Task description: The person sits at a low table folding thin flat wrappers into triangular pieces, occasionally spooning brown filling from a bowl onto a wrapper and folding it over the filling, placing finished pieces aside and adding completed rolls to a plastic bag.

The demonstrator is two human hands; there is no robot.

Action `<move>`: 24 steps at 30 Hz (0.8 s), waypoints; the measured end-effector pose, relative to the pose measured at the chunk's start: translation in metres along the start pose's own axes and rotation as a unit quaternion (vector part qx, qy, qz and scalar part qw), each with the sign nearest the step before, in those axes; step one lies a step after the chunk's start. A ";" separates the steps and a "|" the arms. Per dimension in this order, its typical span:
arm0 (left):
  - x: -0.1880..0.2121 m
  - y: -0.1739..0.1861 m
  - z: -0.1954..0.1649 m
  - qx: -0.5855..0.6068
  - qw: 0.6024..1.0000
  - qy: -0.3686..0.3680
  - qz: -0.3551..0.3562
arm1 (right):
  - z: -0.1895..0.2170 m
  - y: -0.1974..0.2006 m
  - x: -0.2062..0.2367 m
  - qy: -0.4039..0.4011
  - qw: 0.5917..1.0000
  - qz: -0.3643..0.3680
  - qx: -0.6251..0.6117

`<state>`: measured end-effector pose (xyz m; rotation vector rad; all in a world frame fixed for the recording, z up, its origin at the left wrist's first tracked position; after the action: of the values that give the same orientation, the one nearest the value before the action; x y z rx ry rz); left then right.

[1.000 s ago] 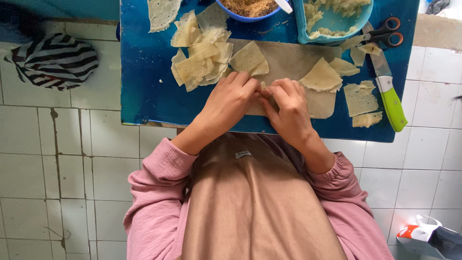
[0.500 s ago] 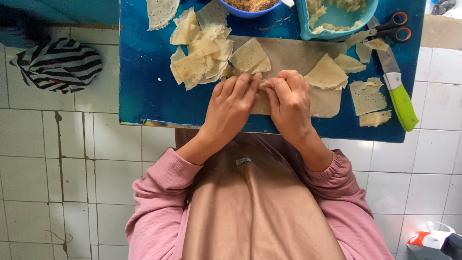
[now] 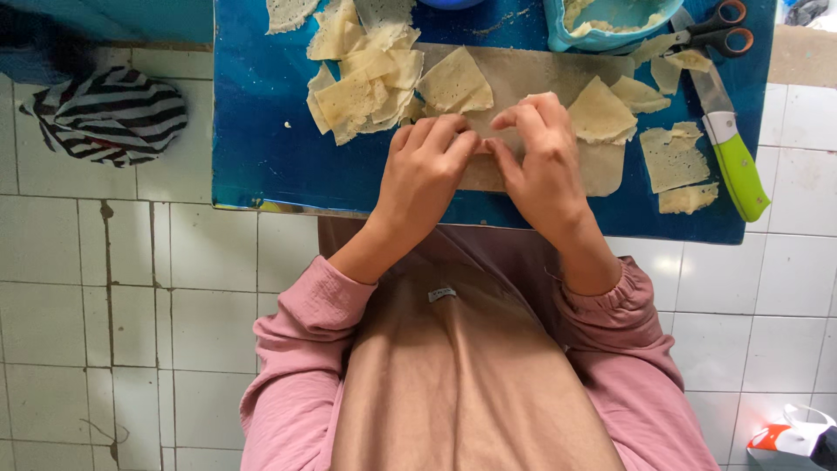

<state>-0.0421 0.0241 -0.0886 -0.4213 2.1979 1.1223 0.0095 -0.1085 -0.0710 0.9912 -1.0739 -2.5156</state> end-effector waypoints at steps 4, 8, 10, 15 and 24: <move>0.002 0.002 0.004 0.023 1.000 0.016 0.000 | 0.006 -0.003 0.006 0.032 0.998 0.023 0.056; 0.001 0.014 0.016 0.046 0.997 0.057 -0.028 | 0.016 -0.001 0.006 0.089 0.990 0.020 0.111; -0.004 0.022 0.025 0.031 0.996 0.068 -0.054 | 0.017 -0.002 0.001 0.106 0.986 0.030 0.126; -0.015 0.034 0.041 -0.003 0.993 0.097 -0.074 | 0.023 -0.008 -0.014 0.177 0.967 0.062 0.170; -0.050 0.007 0.060 -0.047 0.991 0.127 -0.012 | -0.049 0.102 -0.103 0.170 0.936 -0.082 0.297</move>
<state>0.0150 0.0768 -0.0774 -0.6621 2.3552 1.2192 0.1133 -0.1613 0.0277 1.6561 -1.7320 -2.0330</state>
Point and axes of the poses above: each hand's wrist, its own x-axis away from the middle knuckle, its own y-axis out of the back of the hand, z = x × y, the point moved 8 cm from there along -x, towards the middle knuckle, and after that the axes turned 7 degrees about -z, right-handed, at the moved point
